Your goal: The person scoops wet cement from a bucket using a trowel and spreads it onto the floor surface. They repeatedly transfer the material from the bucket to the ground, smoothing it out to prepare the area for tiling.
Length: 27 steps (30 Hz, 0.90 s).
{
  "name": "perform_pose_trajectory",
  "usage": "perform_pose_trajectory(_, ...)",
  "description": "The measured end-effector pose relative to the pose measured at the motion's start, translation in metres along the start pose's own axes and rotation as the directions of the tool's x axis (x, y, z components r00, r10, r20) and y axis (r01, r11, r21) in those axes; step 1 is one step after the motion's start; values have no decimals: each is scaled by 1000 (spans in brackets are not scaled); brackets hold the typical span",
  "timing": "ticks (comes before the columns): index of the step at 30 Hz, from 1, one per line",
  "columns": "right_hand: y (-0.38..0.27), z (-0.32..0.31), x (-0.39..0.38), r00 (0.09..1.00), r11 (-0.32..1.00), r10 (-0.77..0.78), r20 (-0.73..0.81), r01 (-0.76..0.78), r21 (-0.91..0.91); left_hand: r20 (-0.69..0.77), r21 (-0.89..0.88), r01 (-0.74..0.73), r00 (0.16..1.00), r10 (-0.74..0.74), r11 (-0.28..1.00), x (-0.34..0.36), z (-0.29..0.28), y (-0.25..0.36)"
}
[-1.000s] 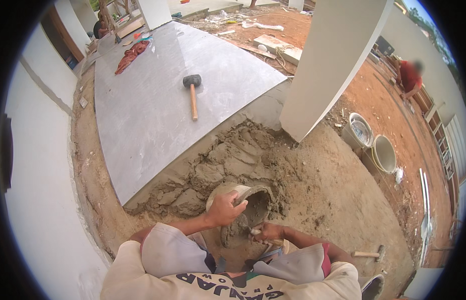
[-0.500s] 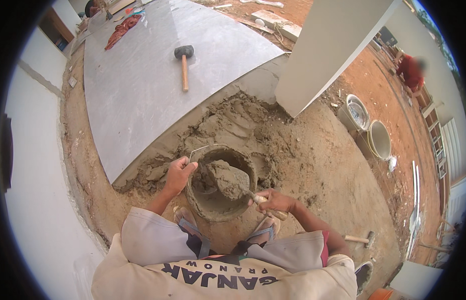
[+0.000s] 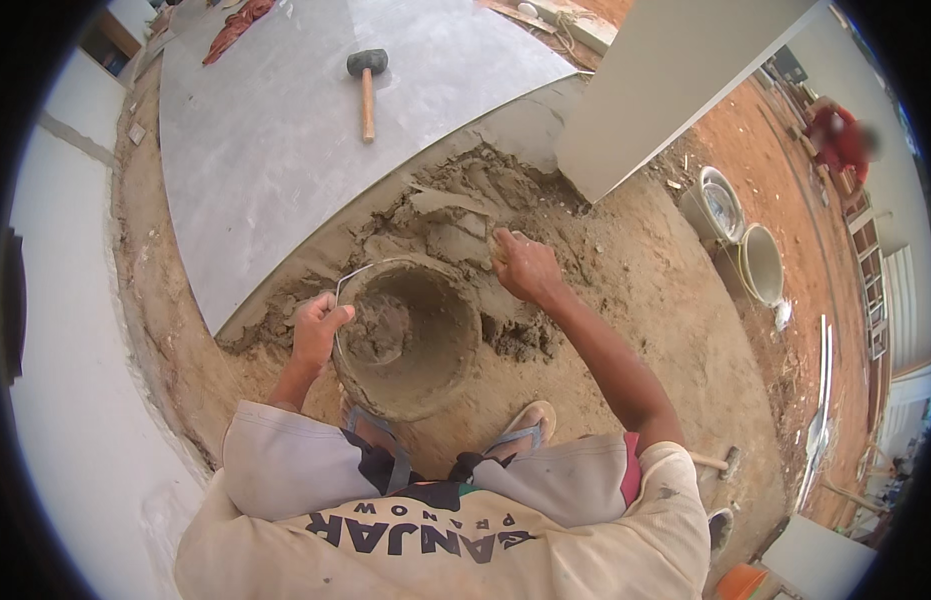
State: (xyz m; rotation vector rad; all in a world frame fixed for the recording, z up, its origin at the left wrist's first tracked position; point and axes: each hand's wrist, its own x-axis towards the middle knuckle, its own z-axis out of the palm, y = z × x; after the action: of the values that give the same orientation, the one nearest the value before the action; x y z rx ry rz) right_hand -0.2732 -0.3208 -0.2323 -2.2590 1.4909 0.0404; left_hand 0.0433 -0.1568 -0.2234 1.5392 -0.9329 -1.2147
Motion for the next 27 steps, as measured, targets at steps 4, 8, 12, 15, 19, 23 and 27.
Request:
perform_pose_trajectory(4, 2, -6, 4, 999, 999, 22, -41, -20, 47, -48, 4, -16, 999, 16, 1000, -8, -7, 3)
perform_pose_trajectory(8, 18, 5, 18, 995, 999, 30, 100, -31, 7, -68, -15, 30, 997, -31, 999, -8, -11, -5)
perform_pose_trajectory(12, 15, 22, 29, 992, 998, -44, 115, 39, 46, -56, -42, 20, 998, -22, 999, -6, -10, -7)
perform_pose_trajectory(15, 9, 31, 47, 985, 996, -84, 148, 87, -12, -57, -22, 27, 998, -28, 999, -5, -10, -4)
perform_pose_trajectory(19, 24, 36, 78, 986, 993, -99, 136, 106, -50, -56, 2, 50, 997, -50, 999, 1, -13, -3)
perform_pose_trajectory(23, 40, 35, 108, 988, 994, -97, 119, 103, -45, -58, -18, 98, 993, -98, 995, 2, -12, -2)
perform_pose_trajectory(27, 51, 26, 117, 995, 999, 2, 98, 2, -40, -54, 10, 70, 996, -69, 997, -1, -15, 4)
